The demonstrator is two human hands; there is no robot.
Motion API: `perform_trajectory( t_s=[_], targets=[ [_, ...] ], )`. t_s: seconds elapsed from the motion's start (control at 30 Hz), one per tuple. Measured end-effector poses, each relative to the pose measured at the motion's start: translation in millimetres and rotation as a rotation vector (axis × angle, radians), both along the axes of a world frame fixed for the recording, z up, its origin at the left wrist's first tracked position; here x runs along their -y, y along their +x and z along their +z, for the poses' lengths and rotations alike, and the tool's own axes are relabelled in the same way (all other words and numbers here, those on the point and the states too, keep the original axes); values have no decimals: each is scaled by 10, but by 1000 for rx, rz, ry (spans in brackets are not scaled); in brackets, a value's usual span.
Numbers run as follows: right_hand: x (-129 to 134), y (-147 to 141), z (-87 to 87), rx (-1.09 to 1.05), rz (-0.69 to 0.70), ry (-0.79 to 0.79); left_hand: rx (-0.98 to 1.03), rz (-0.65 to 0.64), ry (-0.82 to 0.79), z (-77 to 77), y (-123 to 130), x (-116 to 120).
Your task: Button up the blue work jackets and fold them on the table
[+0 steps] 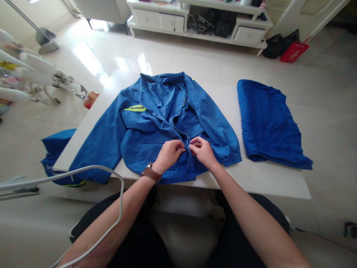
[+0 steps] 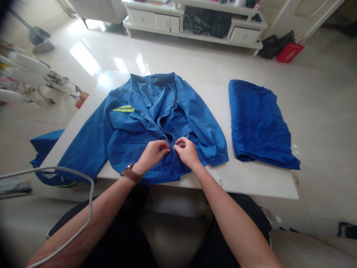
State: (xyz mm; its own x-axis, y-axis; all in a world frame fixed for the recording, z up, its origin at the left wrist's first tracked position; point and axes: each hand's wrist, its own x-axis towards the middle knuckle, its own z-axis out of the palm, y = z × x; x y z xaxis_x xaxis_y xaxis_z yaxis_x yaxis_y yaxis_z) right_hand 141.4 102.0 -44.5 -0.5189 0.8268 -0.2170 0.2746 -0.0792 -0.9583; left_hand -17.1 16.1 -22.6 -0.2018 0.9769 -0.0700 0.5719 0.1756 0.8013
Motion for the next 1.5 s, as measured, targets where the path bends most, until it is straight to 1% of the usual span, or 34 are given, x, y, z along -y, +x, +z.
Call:
perform_trajectory(
  t_s=[0.07, 0.17, 0.37, 0.4, 0.5, 0.57, 0.6, 0.67, 0.73, 0.87, 1.0, 1.13, 1.23, 1.3, 1.43, 1.5],
  targets=[
    [-25, 14, 8, -39, -2, -12, -41, -7, 14, 7, 8, 9],
    [-71, 49, 7, -41, 30, 29, -85, -1, 9, 21, 12, 12],
    [-92, 77, -10, 68, 10, 18, -154, 18, 23, -2, 16, 5],
    [-78, 76, 1, 105, 32, 45, -165, 19, 29, -12, 19, 6],
    [-32, 74, 38, 223, 127, 190, -185, 15, 48, -40, 25, 7],
    [-15, 76, 44, 255, 129, 253, -166, 9, 65, -51, 24, 3],
    [-14, 79, 38, 253, 109, 259, -149, 10, 72, -52, 21, 0],
    [-28, 87, 13, 223, 58, 233, -129, 17, 82, -42, 17, -6],
    [-50, 96, -17, 174, 37, 193, -160, 22, 85, -19, 16, -7],
    [-75, 105, -36, 98, 29, 149, -341, -5, 52, 30, 31, 11],
    [-44, 100, 16, 128, 41, 169, -450, -39, 18, 43, 55, 25],
    [3, 95, 82, 198, 77, 253, -456, -54, 47, 39, 66, 22],
    [15, 92, 79, 214, 79, 272, -429, -66, 76, 31, 62, 23],
    [10, 87, 49, 194, 72, 233, -420, -74, 81, 25, 57, 30],
    [-14, 70, -13, 90, 53, 133, -430, -90, 97, 21, 51, 46],
    [-27, 64, -20, 50, 70, 94, -425, -92, 115, 15, 50, 50]
  ],
)
